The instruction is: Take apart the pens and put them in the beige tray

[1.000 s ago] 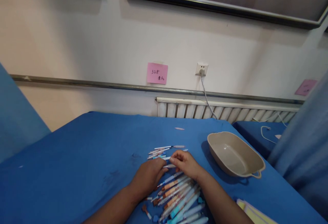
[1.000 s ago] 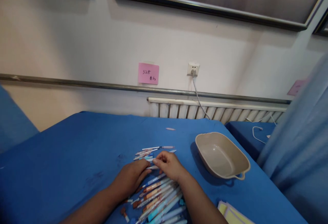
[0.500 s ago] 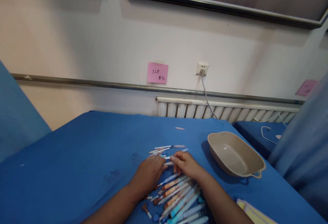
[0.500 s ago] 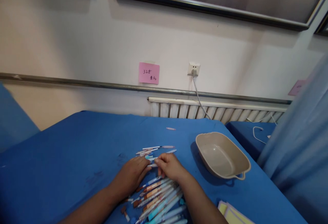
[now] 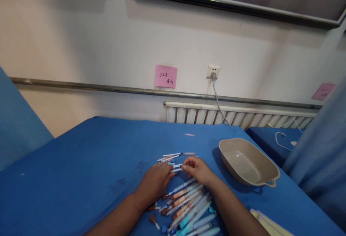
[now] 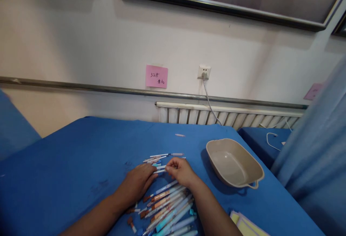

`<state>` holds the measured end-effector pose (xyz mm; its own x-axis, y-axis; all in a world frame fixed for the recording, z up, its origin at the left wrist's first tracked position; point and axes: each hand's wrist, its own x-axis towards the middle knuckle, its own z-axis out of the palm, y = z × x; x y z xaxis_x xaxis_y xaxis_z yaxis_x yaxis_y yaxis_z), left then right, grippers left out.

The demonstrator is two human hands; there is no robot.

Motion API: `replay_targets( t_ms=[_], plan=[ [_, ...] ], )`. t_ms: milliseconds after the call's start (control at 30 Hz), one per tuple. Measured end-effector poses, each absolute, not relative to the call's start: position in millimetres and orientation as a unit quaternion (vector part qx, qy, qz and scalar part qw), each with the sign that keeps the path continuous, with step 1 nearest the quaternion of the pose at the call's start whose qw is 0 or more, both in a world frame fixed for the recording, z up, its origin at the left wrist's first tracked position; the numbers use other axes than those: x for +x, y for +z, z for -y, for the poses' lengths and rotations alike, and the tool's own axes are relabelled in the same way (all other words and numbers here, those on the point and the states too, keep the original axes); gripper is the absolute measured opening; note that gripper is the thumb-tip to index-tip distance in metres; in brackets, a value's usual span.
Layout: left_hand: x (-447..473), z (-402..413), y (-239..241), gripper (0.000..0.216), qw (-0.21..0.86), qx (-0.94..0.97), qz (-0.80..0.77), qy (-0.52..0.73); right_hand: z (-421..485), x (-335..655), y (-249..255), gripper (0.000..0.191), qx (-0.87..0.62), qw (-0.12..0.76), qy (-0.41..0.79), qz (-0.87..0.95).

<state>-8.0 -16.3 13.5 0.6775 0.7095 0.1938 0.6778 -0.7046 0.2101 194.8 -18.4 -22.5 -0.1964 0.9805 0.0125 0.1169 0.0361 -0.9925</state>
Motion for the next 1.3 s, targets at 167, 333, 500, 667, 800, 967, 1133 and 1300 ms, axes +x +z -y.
replay_targets(
  t_ms=[167, 333, 500, 667, 800, 967, 1133, 1300],
  plan=[
    [-10.6, 14.6, 13.4, 0.020, 0.074, 0.913, -0.381, 0.127, 14.3, 220.3, -21.7, 0.029, -0.493, 0.424, 0.490, 0.581],
    [-10.7, 12.2, 7.2, 0.019, 0.085, 0.911, -0.383, 0.127, 11.8, 238.9, -23.9, 0.028, -0.502, 0.423, 0.483, 0.579],
    [-10.4, 11.4, 3.8, 0.017, 0.105, 0.907, -0.373, 0.163, 13.0, 233.6, -24.3, 0.029, -0.497, 0.421, 0.489, 0.580],
    [-8.1, 14.0, 2.9, 0.017, 0.100, 0.916, -0.352, 0.162, 18.4, 209.1, -26.2, 0.028, -0.467, 0.394, 0.512, 0.603],
    [-9.1, 11.8, 6.9, 0.022, 0.074, 0.919, -0.359, 0.149, 17.3, 207.1, -31.1, 0.025, -0.482, 0.376, 0.483, 0.627],
    [-13.5, 10.9, 15.1, 0.025, 0.048, 0.917, -0.365, 0.154, 13.4, 225.5, -37.2, 0.012, -0.534, 0.378, 0.413, 0.634],
    [-13.6, 15.2, 19.7, 0.011, 0.060, 0.917, -0.371, 0.138, 14.6, 227.5, -37.4, 0.008, -0.566, 0.366, 0.356, 0.648],
    [-13.3, 15.2, 17.9, 0.009, 0.085, 0.913, -0.385, 0.103, 15.5, 225.4, -34.1, 0.013, -0.590, 0.326, 0.270, 0.688]
  ],
)
